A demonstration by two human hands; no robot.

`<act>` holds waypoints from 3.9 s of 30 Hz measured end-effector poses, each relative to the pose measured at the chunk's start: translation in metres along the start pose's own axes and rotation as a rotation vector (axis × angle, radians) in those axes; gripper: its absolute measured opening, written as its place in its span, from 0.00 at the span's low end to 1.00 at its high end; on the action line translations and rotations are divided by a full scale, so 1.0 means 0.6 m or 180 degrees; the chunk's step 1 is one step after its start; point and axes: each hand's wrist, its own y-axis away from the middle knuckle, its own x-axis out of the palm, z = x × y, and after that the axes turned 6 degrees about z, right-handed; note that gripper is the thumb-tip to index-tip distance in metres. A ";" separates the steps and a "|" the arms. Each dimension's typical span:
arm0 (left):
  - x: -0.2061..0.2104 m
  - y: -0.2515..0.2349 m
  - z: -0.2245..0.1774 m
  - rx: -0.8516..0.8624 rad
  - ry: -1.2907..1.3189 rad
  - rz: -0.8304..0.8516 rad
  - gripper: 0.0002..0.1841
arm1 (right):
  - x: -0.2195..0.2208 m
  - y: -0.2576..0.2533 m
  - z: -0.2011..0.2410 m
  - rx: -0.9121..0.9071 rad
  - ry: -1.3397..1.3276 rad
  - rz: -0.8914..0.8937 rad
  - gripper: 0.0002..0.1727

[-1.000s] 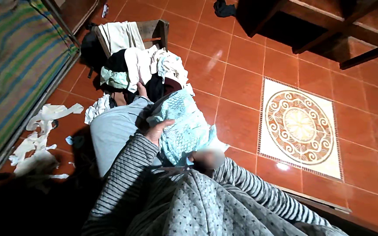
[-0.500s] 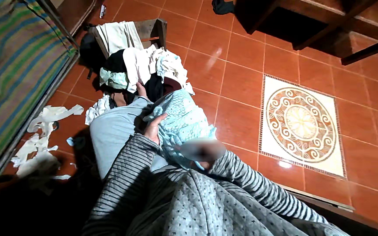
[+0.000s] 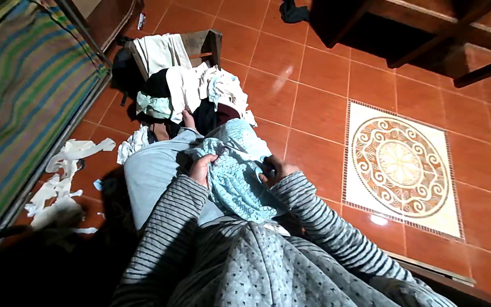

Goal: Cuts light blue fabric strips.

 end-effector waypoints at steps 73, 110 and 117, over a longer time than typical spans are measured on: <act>-0.003 0.000 -0.008 -0.0471 -0.0785 0.0349 0.18 | 0.048 0.012 -0.085 -0.0983 -0.0871 -0.0602 0.34; -0.018 0.018 -0.014 0.0401 -0.0629 0.0914 0.22 | 0.045 0.028 -0.028 -0.0646 -0.0014 -0.0414 0.27; -0.019 0.016 -0.012 0.0375 -0.0594 0.0975 0.22 | 0.046 0.024 -0.022 -0.0527 0.0087 -0.0378 0.29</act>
